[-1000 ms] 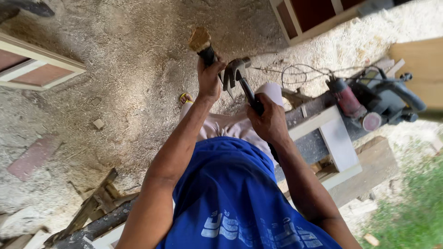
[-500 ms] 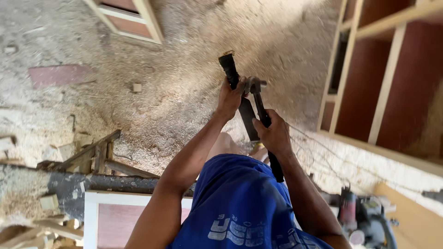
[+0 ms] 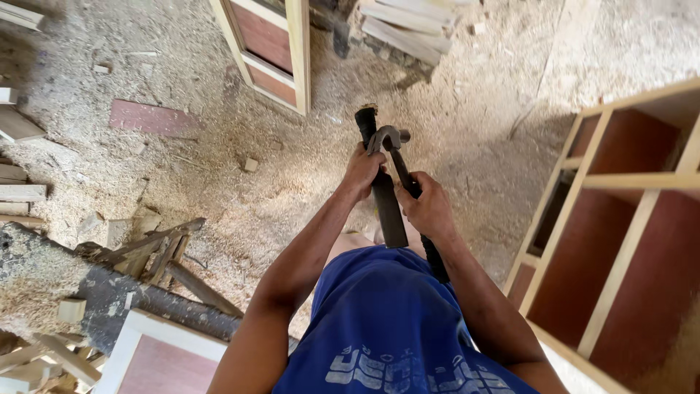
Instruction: The person uses a claw hammer to drive nails into light wooden frame assemblies at an outdoor workbench, repositioning the frames and reaching for nails as they work. Later they hold a small wood block in one hand while hammering, appearing to drive or set nails on a frame laid across the work area.
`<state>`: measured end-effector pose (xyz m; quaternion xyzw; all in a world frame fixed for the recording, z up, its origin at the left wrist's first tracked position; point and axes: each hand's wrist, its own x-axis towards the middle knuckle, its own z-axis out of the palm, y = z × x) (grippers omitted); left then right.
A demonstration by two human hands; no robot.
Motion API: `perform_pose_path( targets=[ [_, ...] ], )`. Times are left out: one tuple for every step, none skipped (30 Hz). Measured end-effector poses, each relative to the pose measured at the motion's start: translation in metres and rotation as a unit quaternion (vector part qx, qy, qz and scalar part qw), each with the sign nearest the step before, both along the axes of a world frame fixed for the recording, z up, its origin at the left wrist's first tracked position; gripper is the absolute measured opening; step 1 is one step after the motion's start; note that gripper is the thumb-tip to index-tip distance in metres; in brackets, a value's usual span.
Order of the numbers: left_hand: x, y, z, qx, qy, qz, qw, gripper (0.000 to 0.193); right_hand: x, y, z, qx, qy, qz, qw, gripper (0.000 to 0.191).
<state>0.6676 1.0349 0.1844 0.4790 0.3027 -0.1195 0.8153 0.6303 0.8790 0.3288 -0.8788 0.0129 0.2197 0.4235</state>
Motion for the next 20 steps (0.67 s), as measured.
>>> perform_pose_path(
  targets=[
    [0.018,0.001,-0.003,-0.017,-0.014,0.006,1.000,0.031,0.021,-0.001,-0.004,-0.008,-0.042,0.028,0.999,0.031],
    [0.038,0.003,-0.005,-0.020,-0.033,0.015,0.999,0.031,0.045,-0.002,-0.009,-0.017,-0.083,0.056,0.995,0.032],
    [0.057,0.003,-0.009,-0.023,-0.051,0.025,0.998,0.032,0.066,-0.003,-0.015,-0.025,-0.124,0.083,0.988,0.032],
    [0.074,0.003,-0.011,-0.027,-0.067,0.034,0.997,0.032,0.085,-0.004,-0.019,-0.027,-0.117,0.095,0.988,0.035],
    [0.098,0.008,-0.012,-0.015,-0.037,0.041,0.998,0.028,0.112,-0.001,-0.022,-0.028,-0.114,0.107,0.987,0.037],
    [0.127,0.014,-0.010,-0.003,-0.011,0.048,0.999,0.025,0.144,-0.001,-0.021,-0.029,-0.117,0.119,0.986,0.039],
    [0.142,0.013,-0.008,0.004,0.025,0.051,0.998,0.023,0.167,-0.003,-0.020,-0.025,-0.123,0.123,0.984,0.041],
    [0.147,0.009,-0.008,0.012,0.032,0.063,0.997,0.021,0.182,-0.004,-0.020,-0.023,-0.120,0.125,0.985,0.043],
    [0.162,0.010,-0.005,0.021,0.032,0.073,0.997,0.021,0.202,-0.003,-0.019,-0.020,-0.123,0.125,0.984,0.045],
    [0.199,0.013,0.002,0.031,0.017,0.086,0.996,0.022,0.231,-0.001,-0.015,-0.031,-0.109,0.129,0.985,0.044],
    [0.231,0.016,0.009,0.018,0.006,0.098,0.995,0.022,0.256,0.002,-0.012,-0.043,-0.096,0.133,0.986,0.044],
    [0.246,0.016,0.013,0.005,0.003,0.110,0.994,0.023,0.273,0.003,-0.012,-0.054,-0.074,0.137,0.986,0.043],
    [0.252,0.016,0.013,-0.009,0.009,0.122,0.992,0.024,0.291,0.005,-0.014,-0.045,-0.073,0.138,0.987,0.043],
    [0.259,0.018,0.013,0.018,0.025,0.116,0.993,0.026,0.309,0.008,-0.019,-0.037,-0.067,0.139,0.987,0.044],
    [0.269,0.020,0.010,0.044,0.041,0.110,0.992,0.029,0.325,0.010,-0.027,-0.029,-0.062,0.141,0.988,0.044],
    [0.285,0.023,0.007,0.069,0.052,0.105,0.991,0.032,0.340,0.013,-0.035,-0.038,-0.058,0.148,0.987,0.042],
    [0.306,0.030,0.004,0.094,0.068,0.105,0.988,0.032,0.361,0.018,-0.044,-0.047,-0.059,0.156,0.985,0.041],
    [0.325,0.039,-0.001,0.118,0.083,0.107,0.984,0.033,0.383,0.026,-0.054,-0.056,-0.061,0.165,0.983,0.039],
    [0.340,0.046,-0.008,0.142,0.101,0.108,0.979,0.034,0.405,0.034,-0.067,-0.068,-0.082,0.175,0.979,0.041],
    [0.374,0.068,-0.016,0.140,0.102,0.115,0.978,0.034,0.425,0.042,-0.081,-0.080,-0.102,0.184,0.974,0.044]
  ],
)
